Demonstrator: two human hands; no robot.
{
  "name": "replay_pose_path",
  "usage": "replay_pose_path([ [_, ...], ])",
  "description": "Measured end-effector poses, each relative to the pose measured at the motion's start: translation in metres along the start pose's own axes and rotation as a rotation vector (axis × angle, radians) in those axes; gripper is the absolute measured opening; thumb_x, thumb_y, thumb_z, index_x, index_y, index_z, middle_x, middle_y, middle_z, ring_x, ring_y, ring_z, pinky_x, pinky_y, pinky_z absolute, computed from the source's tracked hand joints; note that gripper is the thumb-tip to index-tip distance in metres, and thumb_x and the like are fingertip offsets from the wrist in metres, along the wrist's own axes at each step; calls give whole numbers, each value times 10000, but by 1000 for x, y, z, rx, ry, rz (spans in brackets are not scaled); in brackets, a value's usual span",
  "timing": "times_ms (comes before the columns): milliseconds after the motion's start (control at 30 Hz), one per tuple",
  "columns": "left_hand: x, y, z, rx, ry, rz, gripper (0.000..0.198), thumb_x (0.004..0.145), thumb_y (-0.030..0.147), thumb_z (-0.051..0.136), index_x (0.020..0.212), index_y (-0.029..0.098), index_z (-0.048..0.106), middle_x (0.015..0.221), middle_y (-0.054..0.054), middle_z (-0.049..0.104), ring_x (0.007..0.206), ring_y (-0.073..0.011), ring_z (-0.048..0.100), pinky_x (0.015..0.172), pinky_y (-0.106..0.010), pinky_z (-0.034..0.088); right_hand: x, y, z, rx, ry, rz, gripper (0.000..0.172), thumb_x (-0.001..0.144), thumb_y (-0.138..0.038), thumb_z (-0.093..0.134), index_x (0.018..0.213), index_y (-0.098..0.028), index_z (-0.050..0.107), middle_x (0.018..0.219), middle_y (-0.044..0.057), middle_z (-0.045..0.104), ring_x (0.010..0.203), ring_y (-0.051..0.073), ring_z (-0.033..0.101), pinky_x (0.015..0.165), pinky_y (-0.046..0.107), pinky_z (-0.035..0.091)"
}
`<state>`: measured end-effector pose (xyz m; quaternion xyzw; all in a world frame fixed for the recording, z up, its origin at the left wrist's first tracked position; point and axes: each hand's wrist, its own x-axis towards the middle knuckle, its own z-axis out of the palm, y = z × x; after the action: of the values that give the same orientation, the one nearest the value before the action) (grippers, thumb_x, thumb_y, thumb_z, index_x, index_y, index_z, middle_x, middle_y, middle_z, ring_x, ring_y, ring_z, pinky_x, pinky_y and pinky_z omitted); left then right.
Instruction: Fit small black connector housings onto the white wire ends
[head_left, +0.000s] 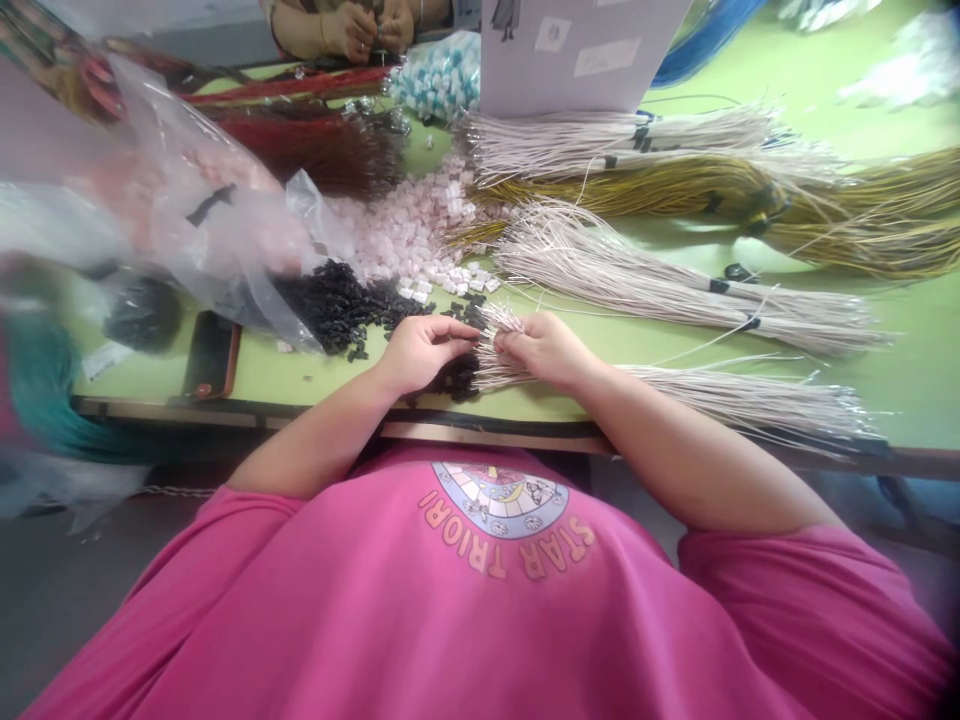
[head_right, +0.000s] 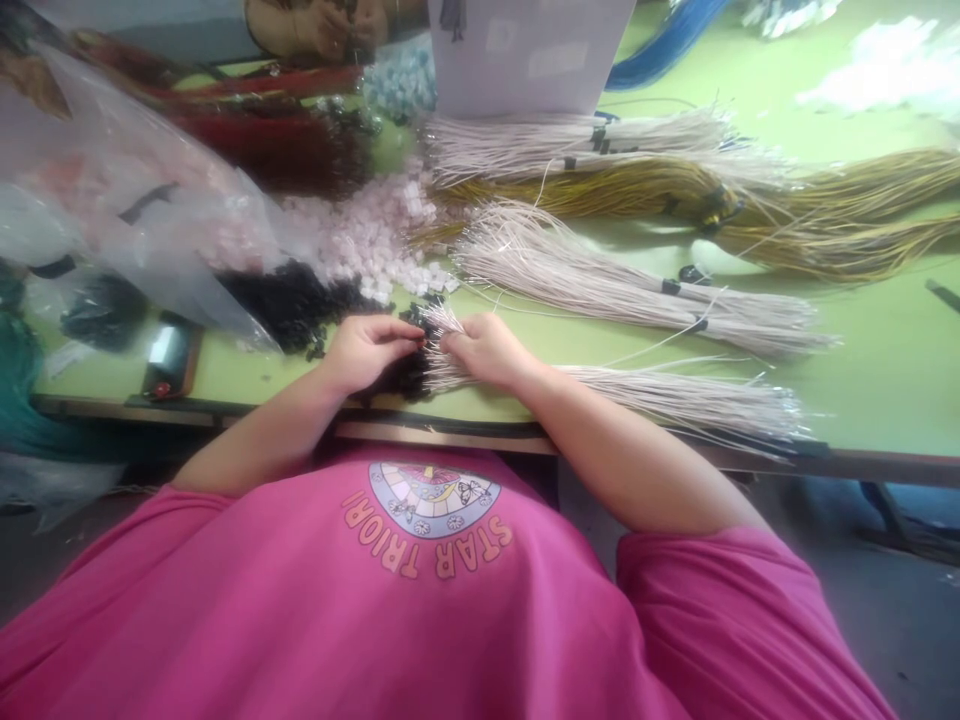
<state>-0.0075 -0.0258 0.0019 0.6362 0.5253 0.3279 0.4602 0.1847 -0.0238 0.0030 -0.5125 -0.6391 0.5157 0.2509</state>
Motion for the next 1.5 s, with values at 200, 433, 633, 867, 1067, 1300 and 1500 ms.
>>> replay_pose_path([
  [200,-1,0,1,38,-22,27,226,669,289,689,859,169,715,834,-38,714,749,-148,651,746,-279,522,0,-1,1,-18,3,-3,224,728,-307,452,564,-154,451,509,-41,361,477,62,323,469,226,249],
  [433,1,-3,6,133,-2,118,180,681,246,677,840,171,716,849,-36,711,770,-148,651,764,-272,518,0,-1,-1,-71,-40,-37,235,730,-327,468,577,-149,454,535,-36,372,503,63,332,489,224,259],
  [633,0,-5,7,109,-21,87,180,679,260,679,827,165,716,832,-39,712,755,-150,652,745,-270,522,0,2,-1,-56,-50,-36,243,732,-337,480,582,-149,448,536,-40,364,502,61,322,486,224,248],
  [867,1,-4,6,31,-45,74,209,661,284,694,826,158,714,816,-37,715,745,-153,656,728,-268,525,-1,-1,-3,26,-85,-30,209,731,-318,478,616,-143,485,549,-38,395,506,63,336,489,218,256],
  [1067,2,-7,8,119,-2,147,186,682,268,679,833,165,717,830,-36,715,758,-147,656,751,-263,520,-1,-2,-2,60,-66,-28,215,723,-321,486,607,-139,490,547,-37,390,512,65,338,499,218,263],
  [1300,0,-5,8,72,5,82,210,680,304,678,835,168,714,828,-41,715,769,-164,656,755,-286,522,0,2,-1,77,-51,-30,223,714,-336,488,600,-145,478,545,-42,379,508,65,319,492,221,246],
  [1500,2,-2,9,92,-5,67,230,663,322,689,826,162,716,822,-45,713,759,-169,649,747,-292,514,-1,-1,-1,82,-50,-36,228,706,-335,494,576,-153,450,530,-49,364,505,63,315,501,223,251],
])
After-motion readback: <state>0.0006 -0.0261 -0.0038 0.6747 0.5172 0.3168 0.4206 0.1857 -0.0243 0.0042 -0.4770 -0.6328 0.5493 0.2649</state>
